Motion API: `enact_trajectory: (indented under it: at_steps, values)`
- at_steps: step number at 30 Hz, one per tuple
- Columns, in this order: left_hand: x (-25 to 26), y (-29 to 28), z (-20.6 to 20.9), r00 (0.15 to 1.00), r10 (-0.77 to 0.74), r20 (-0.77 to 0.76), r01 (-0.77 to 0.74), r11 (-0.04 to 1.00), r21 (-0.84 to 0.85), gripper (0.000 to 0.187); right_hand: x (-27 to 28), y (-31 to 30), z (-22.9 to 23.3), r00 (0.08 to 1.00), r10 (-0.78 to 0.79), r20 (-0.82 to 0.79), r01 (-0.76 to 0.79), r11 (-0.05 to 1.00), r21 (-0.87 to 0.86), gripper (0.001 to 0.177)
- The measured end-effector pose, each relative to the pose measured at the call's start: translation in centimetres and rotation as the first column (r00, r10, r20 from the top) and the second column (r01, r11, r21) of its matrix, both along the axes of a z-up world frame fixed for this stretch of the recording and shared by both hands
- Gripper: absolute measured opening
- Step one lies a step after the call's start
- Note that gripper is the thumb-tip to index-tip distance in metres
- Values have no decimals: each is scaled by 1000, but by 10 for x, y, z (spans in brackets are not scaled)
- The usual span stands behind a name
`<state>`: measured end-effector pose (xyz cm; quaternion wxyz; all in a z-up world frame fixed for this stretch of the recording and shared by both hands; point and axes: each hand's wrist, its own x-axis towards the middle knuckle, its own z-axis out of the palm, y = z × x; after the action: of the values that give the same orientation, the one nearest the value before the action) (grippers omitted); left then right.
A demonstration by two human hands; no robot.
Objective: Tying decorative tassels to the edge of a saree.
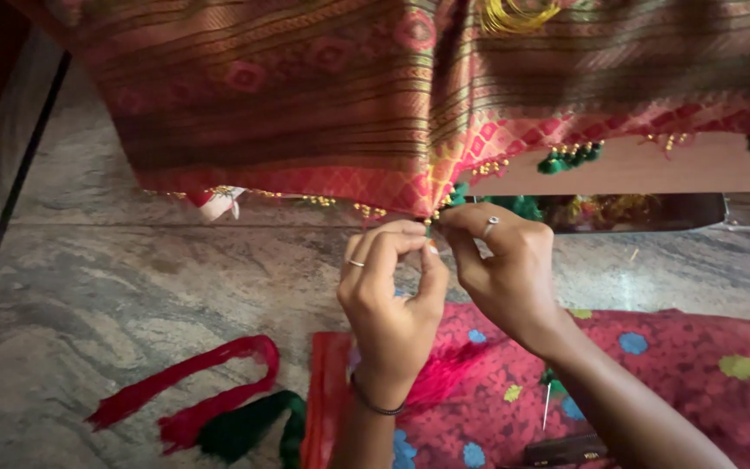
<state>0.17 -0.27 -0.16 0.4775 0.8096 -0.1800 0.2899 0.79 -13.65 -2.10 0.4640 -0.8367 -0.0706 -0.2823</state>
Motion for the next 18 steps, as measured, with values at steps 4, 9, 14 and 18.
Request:
enact_trajectory:
  at_steps: [4, 9, 14, 18]
  values:
    - [1, -1, -2, 1000, 5, 3, -5, 1000, 17, 17, -3, 2, 2, 1000, 8, -11, -8, 1000, 21, 9]
    - [3, -1, -5, 998, 64, 28, -65, 997, 32, 16, -17, 17, -2, 970, 40, -240, 22, 968, 250, 15]
    - [-2, -3, 3, 998, -33, 44, 34, 999, -5, 16, -27, 14, 17, 990, 3, -144, 31, 972, 233, 20]
    - [0, -6, 8, 997, -72, 28, 73, 996, -43, 14, -26, -3, 21, 995, 67, -70, -51, 977, 207, 18]
